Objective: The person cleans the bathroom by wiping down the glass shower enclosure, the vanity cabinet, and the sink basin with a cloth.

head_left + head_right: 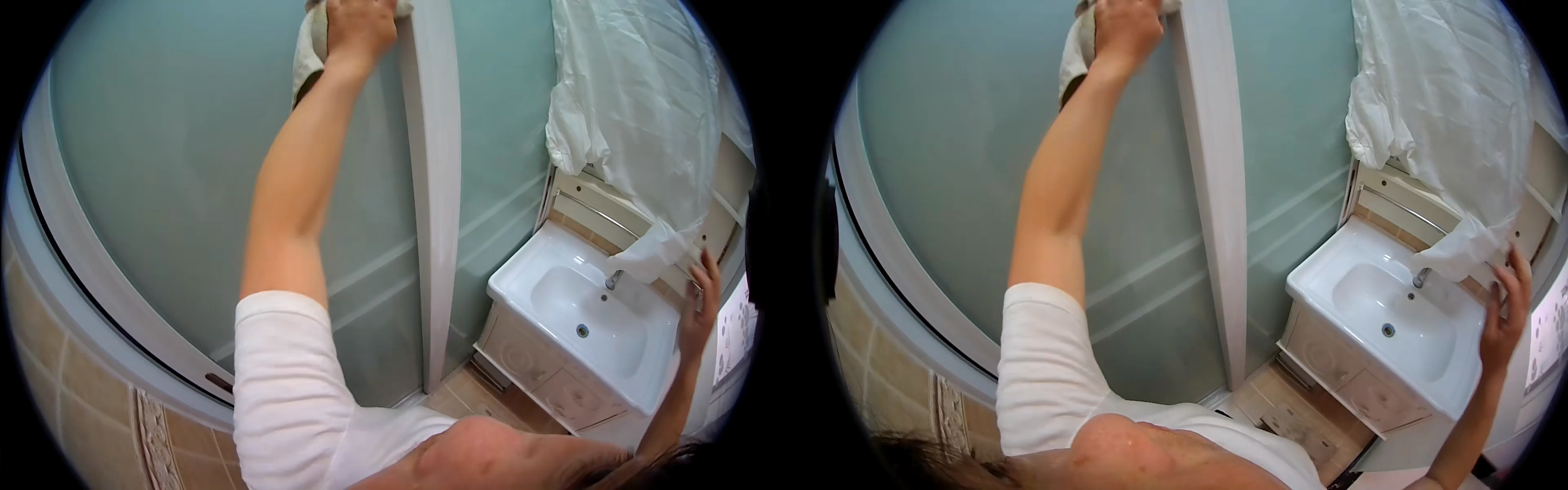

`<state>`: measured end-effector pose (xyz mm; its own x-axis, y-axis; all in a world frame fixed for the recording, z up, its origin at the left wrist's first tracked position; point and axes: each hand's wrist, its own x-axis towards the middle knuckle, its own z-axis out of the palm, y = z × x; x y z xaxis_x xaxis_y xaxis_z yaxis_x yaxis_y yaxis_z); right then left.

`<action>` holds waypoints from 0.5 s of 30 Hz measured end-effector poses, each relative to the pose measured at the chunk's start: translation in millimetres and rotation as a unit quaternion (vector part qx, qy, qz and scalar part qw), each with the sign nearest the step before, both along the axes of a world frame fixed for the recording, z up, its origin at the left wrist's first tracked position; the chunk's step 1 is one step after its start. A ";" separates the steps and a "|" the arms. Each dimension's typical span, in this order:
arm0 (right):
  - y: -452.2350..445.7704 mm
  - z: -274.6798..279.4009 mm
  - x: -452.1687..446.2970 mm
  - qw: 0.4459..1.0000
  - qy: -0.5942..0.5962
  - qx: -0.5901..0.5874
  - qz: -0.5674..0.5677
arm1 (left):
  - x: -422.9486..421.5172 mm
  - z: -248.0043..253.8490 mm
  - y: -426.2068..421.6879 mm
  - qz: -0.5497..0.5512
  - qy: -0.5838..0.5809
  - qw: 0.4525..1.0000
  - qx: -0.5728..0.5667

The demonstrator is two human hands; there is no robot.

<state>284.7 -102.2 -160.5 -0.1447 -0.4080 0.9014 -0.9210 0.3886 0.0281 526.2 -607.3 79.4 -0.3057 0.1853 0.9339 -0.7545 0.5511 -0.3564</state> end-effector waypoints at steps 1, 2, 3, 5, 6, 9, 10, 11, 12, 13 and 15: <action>-22.7 -0.1 3.0 0.999 -0.020 0.010 0.043 | 8.1 -14.5 8.8 0.002 -0.048 0.998 0.042; -44.8 -0.2 7.0 0.996 -0.035 0.017 0.079 | 13.4 -35.1 7.0 -0.004 -0.052 0.999 -0.016; -64.6 3.3 14.1 0.993 -0.019 0.027 0.118 | 17.6 -61.7 0.7 -0.008 -0.057 0.996 -0.073; -94.4 -1.7 9.8 0.977 -0.040 0.044 0.205 | 32.5 -117.5 6.6 -0.025 -0.119 0.991 -0.049; -106.5 -7.3 9.9 0.968 -0.062 0.054 0.238 | 44.0 -149.7 11.8 -0.022 -0.168 0.985 -0.029; -140.4 -25.0 12.8 0.927 -0.114 0.094 0.344 | 84.1 -237.1 29.2 -0.055 -0.303 0.949 0.064; -152.1 -34.1 15.5 0.914 -0.101 0.119 0.375 | 94.9 -247.7 45.6 -0.032 -0.298 0.951 0.069; -167.8 -41.7 21.3 0.899 -0.087 0.140 0.405 | 98.1 -255.6 60.7 -0.075 -0.241 0.944 0.210; -186.4 -47.8 34.5 0.866 -0.134 0.153 0.458 | 98.9 -260.7 71.6 -0.120 -0.171 0.915 0.346; -200.3 -53.5 54.0 0.826 -0.182 0.171 0.505 | 95.6 -248.9 91.0 -0.201 -0.074 0.893 0.395; -228.4 -45.6 102.6 0.788 -0.163 0.150 0.575 | 82.4 -225.0 112.4 -0.351 0.080 0.805 0.471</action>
